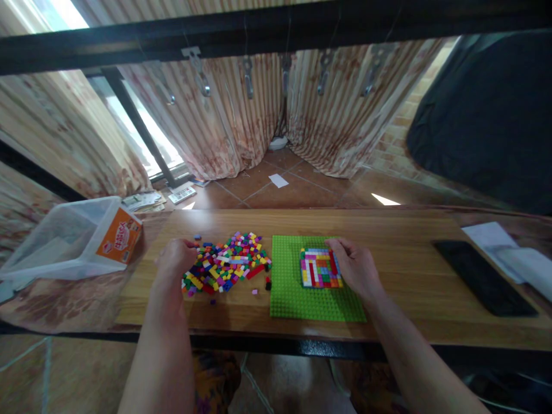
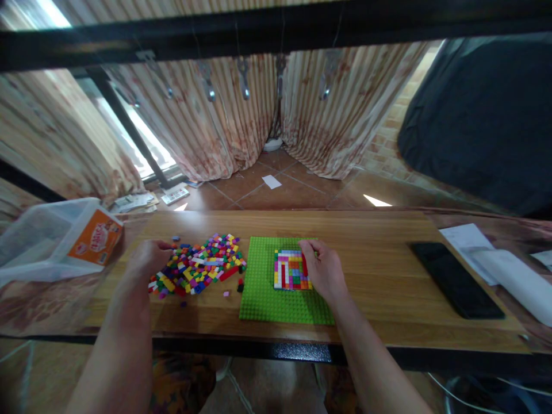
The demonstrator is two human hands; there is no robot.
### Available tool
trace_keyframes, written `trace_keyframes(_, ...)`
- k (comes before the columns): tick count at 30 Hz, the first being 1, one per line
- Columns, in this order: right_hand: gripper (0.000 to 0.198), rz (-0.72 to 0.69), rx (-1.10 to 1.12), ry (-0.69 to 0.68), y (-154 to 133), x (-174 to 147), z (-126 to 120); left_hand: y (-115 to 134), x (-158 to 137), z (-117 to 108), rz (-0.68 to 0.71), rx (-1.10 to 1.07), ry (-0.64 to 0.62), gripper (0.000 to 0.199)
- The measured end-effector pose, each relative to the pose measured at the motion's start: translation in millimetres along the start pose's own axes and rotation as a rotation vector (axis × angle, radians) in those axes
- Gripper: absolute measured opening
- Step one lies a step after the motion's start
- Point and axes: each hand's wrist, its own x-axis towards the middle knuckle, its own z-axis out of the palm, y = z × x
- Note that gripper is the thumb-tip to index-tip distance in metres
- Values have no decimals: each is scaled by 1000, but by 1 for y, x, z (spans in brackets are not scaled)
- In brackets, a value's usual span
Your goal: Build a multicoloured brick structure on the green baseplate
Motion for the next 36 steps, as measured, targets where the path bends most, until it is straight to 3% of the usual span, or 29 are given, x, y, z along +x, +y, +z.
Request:
trace_keyframes(9, 42, -3, 16, 25, 2, 1, -1, 1, -4, -9, 41, -15, 63, 22)
trace_keyframes(14, 41, 1, 17, 29, 2, 2, -2, 20, -23, -14, 175, -278, 202, 21)
trace_keyframes(16, 39, -2, 7, 40, 2, 3, -2, 41, -43, -6, 322, -465, 122, 19)
trace_keyframes(21, 37, -27, 37, 32, 1, 3, -2, 104, -108, 38, 633, -725, -251, 11)
trace_keyframes(26, 33, -47, 17, 29, -1, 1, -3, 131, -138, 68, 629, -780, -362, 7)
trace_keyframes(32, 30, -73, -16, 25, -6, 1, -4, 136, -128, 81, 611, -840, -331, 8)
trace_keyframes(36, 29, -93, -42, 11, -7, 1, -4, 141, -127, 84, 550, -920, -408, 6)
